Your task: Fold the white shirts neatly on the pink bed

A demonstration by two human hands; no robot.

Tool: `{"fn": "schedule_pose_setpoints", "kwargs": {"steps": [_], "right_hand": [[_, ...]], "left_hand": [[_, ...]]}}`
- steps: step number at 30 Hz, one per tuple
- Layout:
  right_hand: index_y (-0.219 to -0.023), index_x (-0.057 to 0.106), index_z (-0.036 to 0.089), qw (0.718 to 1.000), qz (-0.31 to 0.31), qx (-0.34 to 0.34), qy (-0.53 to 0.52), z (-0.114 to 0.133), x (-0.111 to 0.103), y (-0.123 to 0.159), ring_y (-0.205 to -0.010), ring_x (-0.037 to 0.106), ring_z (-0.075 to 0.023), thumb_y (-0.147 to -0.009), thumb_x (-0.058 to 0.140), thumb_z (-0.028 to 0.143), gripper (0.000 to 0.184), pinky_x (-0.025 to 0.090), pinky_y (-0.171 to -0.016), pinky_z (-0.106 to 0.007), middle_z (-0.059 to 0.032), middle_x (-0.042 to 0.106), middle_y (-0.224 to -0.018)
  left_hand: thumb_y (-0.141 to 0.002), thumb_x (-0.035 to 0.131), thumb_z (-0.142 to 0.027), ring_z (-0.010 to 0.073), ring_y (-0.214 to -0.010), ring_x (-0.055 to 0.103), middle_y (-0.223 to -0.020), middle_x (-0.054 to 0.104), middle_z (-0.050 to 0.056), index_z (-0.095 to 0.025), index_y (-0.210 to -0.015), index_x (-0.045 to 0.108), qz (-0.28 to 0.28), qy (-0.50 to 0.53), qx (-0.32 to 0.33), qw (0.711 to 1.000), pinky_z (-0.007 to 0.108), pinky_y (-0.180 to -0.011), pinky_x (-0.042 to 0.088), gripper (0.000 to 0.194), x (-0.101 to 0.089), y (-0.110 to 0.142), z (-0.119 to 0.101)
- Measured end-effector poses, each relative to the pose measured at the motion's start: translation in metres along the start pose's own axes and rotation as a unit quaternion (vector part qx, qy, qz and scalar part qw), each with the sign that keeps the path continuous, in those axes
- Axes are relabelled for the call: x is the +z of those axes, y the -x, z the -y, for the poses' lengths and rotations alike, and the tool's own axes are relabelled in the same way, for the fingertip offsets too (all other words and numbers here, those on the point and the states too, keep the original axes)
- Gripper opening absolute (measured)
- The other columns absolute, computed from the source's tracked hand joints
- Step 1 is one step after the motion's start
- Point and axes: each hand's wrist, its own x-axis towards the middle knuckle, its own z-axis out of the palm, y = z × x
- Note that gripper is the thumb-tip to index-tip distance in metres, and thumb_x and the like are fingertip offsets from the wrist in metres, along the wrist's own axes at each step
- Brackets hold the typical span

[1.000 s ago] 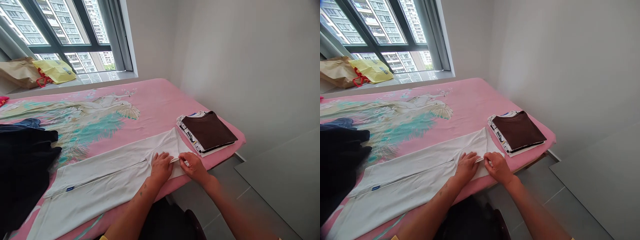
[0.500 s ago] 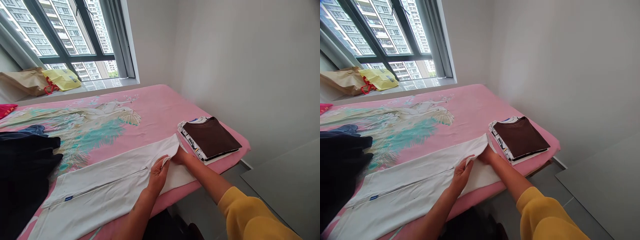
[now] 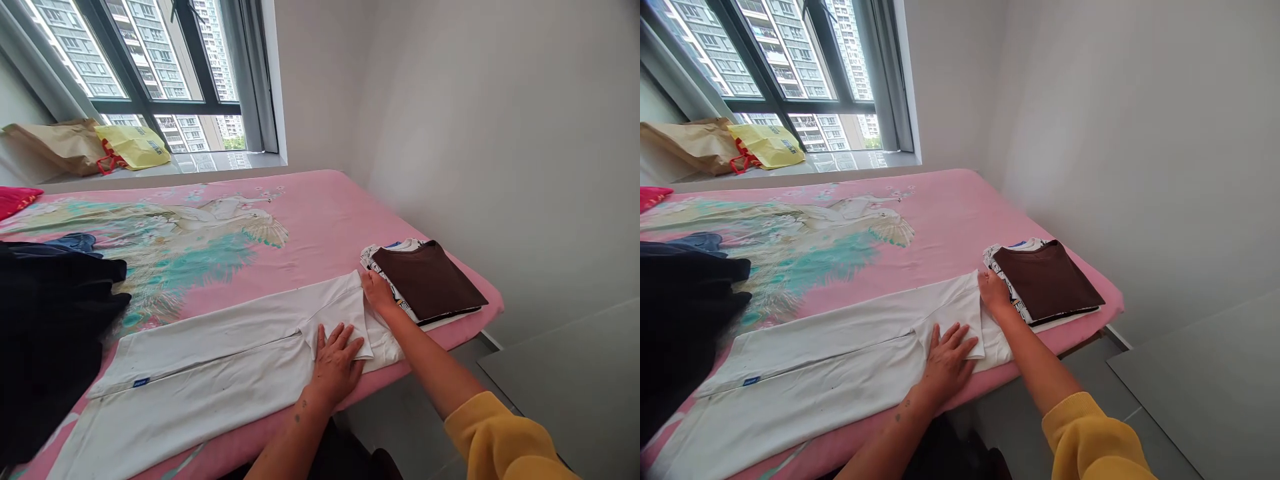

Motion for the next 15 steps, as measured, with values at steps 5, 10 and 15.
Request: {"fn": "schedule_pose_setpoints", "kwargs": {"steps": [5,10,15], "right_hand": [[-0.122,0.046,0.015,0.996,0.026,0.013,0.088,0.011,0.01,-0.01,-0.091,0.062,-0.0262,-0.07,0.061,0.029,0.056,0.044,-0.08,-0.034,-0.0125,0.065,-0.102],[-0.116,0.05,0.013,0.995,-0.018,-0.026,0.096,0.013,0.012,-0.011,-0.098,0.057,-0.0231,-0.074,0.047,0.012,0.042,0.041,-0.087,-0.032,-0.0136,0.061,-0.108],[-0.109,0.055,0.014,0.981,-0.078,-0.168,0.065,0.03,0.008,0.012,-0.108,0.049,-0.0218,-0.081,0.038,0.011,0.033,0.035,-0.098,-0.034,-0.0118,0.057,-0.11]], "left_hand": [[-0.082,0.054,-0.03,0.0271,-0.132,0.037,-0.138,0.05,0.006,-0.03,-0.12,0.057,-0.01,0.011,-0.003,1.0,0.062,-0.111,0.007,0.038,0.0,0.001,0.001],[-0.078,0.06,-0.033,0.0301,-0.129,0.041,-0.133,0.054,0.008,-0.028,-0.116,0.06,-0.033,0.056,0.002,0.998,0.064,-0.11,0.009,0.038,-0.002,0.006,-0.003],[-0.084,0.05,-0.022,0.0212,-0.115,0.054,-0.113,0.065,0.008,-0.023,-0.105,0.062,-0.18,0.162,0.012,0.97,0.047,-0.106,0.035,0.025,-0.033,-0.009,0.019]]}}
